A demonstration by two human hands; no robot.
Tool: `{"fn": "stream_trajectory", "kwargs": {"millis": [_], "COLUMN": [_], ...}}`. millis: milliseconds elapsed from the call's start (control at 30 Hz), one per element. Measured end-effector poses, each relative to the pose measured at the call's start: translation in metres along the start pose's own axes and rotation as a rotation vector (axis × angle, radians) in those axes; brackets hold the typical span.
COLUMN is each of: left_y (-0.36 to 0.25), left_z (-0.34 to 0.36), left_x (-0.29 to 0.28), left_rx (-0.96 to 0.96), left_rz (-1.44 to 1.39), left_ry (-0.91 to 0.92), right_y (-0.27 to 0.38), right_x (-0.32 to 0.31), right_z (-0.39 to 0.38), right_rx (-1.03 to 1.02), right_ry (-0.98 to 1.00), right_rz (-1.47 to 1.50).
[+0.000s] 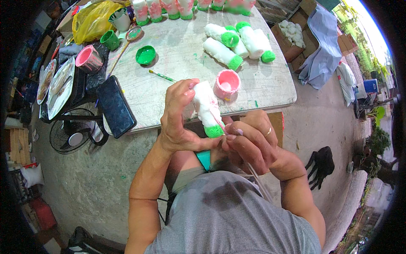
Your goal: The person paints pink floral patterns onto small white cylindrical objects with green bases using a fine brush. The person repeatedly dips the brush into pink paint and applies it to the objects, then places them on the table.
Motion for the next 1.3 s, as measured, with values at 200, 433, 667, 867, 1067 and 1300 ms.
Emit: {"fn": "stream_trajectory", "kwargs": {"millis": [200, 433, 667, 867, 1067, 1300], "left_y": [0.002, 0.007, 0.005, 0.005, 0.004, 0.004], "left_z": [0.000, -0.004, -0.002, -0.001, 0.000, 0.001], "left_x": [0.000, 0.003, 0.002, -0.002, -0.003, -0.002], "left_rx": [0.037, -0.017, -0.016, -0.037, -0.034, -0.022], "left_rz": [-0.008, -0.057, -0.038, -0.052, -0.052, -0.062], "left_ry": [-0.011, 0.044, 0.017, -0.005, -0.030, -0.018], "right_y": [-0.030, -0.065, -0.059, -0.052, -0.036, -0.041], "right_x": [-0.008, 0.000, 0.003, -0.010, -0.009, -0.011], "right_z": [-0.008, -0.034, -0.027, -0.031, -0.028, -0.032], "right_rx": [0.350, 0.723, 0.683, 0.522, 0.349, 0.360], "right_ry": [-0.156, -0.298, -0.255, -0.286, -0.213, -0.179], "right_rz": [0.254, 0.335, 0.366, 0.274, 0.269, 0.234]}}
Point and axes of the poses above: each hand's wrist, its own z-axis towards the middle knuckle, its own x-axis out of the palm, y = z × x, the point moved 8 cm from there along z, towards the middle knuckle, and after that the axes turned 3 degrees about -y, right-handed, at the moved point
